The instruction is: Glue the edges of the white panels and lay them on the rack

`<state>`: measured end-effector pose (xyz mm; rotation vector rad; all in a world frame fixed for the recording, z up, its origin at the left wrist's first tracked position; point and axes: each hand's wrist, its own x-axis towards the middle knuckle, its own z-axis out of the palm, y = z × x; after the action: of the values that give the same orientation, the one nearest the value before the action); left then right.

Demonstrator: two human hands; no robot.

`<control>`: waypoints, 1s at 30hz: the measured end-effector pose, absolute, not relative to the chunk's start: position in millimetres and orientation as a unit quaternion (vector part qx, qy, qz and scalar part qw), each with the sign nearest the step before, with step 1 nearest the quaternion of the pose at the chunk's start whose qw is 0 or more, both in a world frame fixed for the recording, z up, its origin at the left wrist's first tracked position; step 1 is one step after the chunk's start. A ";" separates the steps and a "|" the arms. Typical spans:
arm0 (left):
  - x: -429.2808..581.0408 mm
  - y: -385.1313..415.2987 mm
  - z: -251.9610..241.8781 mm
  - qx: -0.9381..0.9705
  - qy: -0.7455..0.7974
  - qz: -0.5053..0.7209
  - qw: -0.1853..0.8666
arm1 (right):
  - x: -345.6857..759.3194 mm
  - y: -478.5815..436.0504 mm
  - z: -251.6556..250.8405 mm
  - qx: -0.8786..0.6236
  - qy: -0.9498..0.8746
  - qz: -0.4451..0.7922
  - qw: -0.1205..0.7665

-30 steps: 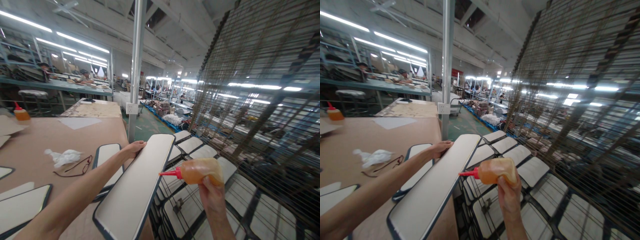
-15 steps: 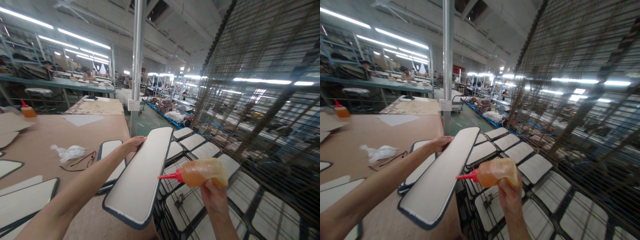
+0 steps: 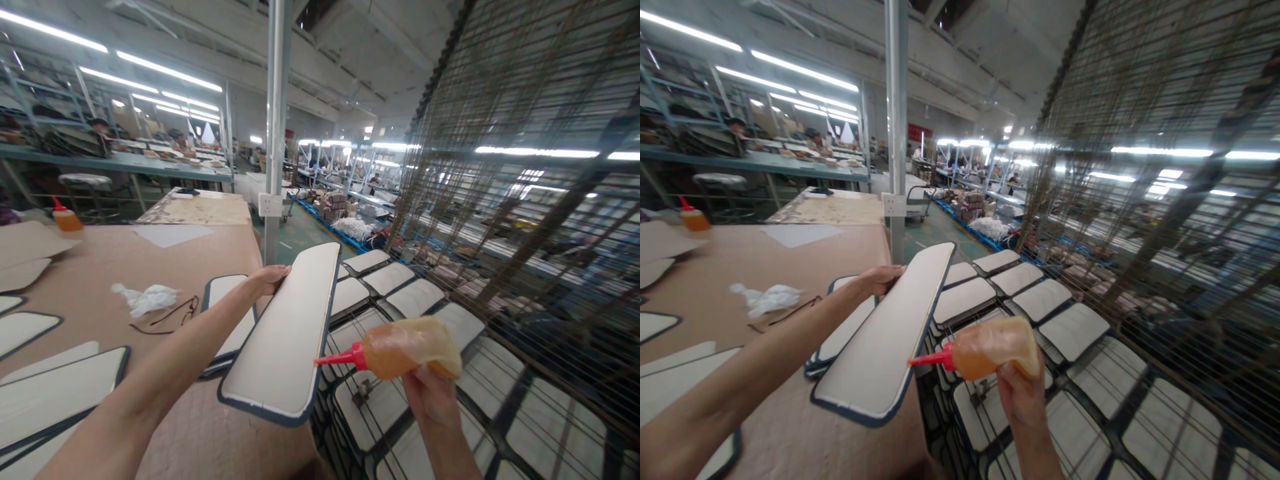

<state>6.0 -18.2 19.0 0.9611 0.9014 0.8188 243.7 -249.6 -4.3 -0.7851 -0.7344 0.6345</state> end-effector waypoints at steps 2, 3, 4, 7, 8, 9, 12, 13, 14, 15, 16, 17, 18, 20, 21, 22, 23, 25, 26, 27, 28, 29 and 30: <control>4.9 -18.3 19.8 0.433 0.418 0.359 0.713 | 242.9 -250.3 -4.9 -0.371 -0.349 0.295 0.808; 4.2 -18.4 20.3 0.432 0.425 0.353 0.713 | 242.7 -250.7 -5.6 -0.373 -0.349 0.294 0.808; 3.4 -18.4 20.6 0.430 0.429 0.352 0.712 | 242.7 -251.1 -6.5 -0.373 -0.348 0.292 0.809; 1.0 -18.0 20.8 0.424 0.441 0.353 0.708 | 243.0 -252.3 -9.8 -0.367 -0.347 0.294 0.811; 0.3 -17.8 20.6 0.421 0.445 0.355 0.706 | 243.1 -252.6 -10.6 -0.364 -0.346 0.298 0.812; -0.4 -17.6 20.4 0.418 0.449 0.358 0.704 | 243.2 -253.0 -11.1 -0.361 -0.345 0.303 0.812; -2.2 -17.2 19.4 0.407 0.458 0.367 0.701 | 242.5 -254.0 -11.0 -0.356 -0.348 0.319 0.807; -2.6 -17.2 18.9 0.402 0.460 0.369 0.700 | 242.0 -254.3 -10.6 -0.355 -0.349 0.322 0.805; -3.1 -17.2 18.4 0.398 0.461 0.372 0.700 | 241.6 -254.7 -10.3 -0.354 -0.349 0.323 0.805; -3.6 -17.2 17.8 0.393 0.463 0.375 0.701 | 241.1 -255.1 -10.1 -0.352 -0.349 0.322 0.807; -4.1 -17.1 17.1 0.387 0.465 0.378 0.700 | 240.8 -255.4 -10.1 -0.350 -0.347 0.319 0.809; -4.7 -17.1 16.2 0.381 0.468 0.381 0.700 | 240.7 -255.8 -10.4 -0.348 -0.346 0.317 0.811; -5.4 -17.1 15.2 0.375 0.470 0.385 0.700 | 240.7 -256.2 -10.9 -0.348 -0.347 0.316 0.812; -7.1 -17.1 13.0 0.360 0.476 0.390 0.701 | 241.1 -257.1 -12.6 -0.351 -0.348 0.318 0.809; -8.0 -17.2 11.8 0.353 0.478 0.392 0.702 | 241.5 -257.7 -13.6 -0.355 -0.347 0.319 0.807; -9.0 -17.2 10.6 0.345 0.480 0.394 0.704 | 241.8 -258.4 -14.6 -0.358 -0.343 0.319 0.808; -10.0 -17.3 9.4 0.337 0.482 0.396 0.705 | 242.1 -259.2 -15.4 -0.361 -0.337 0.317 0.810; -11.9 -17.2 7.0 0.321 0.485 0.403 0.707 | 242.4 -260.7 -16.3 -0.363 -0.328 0.314 0.814; -12.8 -17.1 5.9 0.312 0.485 0.408 0.708 | 242.5 -261.4 -16.3 -0.363 -0.327 0.313 0.815; -13.5 -16.8 4.7 0.302 0.486 0.413 0.708 | 242.5 -262.0 -16.2 -0.362 -0.328 0.312 0.815; -14.1 -16.5 3.5 0.292 0.487 0.418 0.709 | 242.4 -262.6 -16.0 -0.360 -0.332 0.312 0.814; -14.6 -16.0 2.3 0.282 0.488 0.423 0.710 | 242.5 -263.1 -15.8 -0.360 -0.336 0.312 0.812; -14.9 -15.4 1.1 0.270 0.489 0.428 0.711 | 242.5 -263.6 -15.9 -0.361 -0.339 0.311 0.812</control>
<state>-14.9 -15.4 1.1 0.5990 1.0844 0.9488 242.5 -263.6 -15.9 -0.7700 -0.7235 0.6643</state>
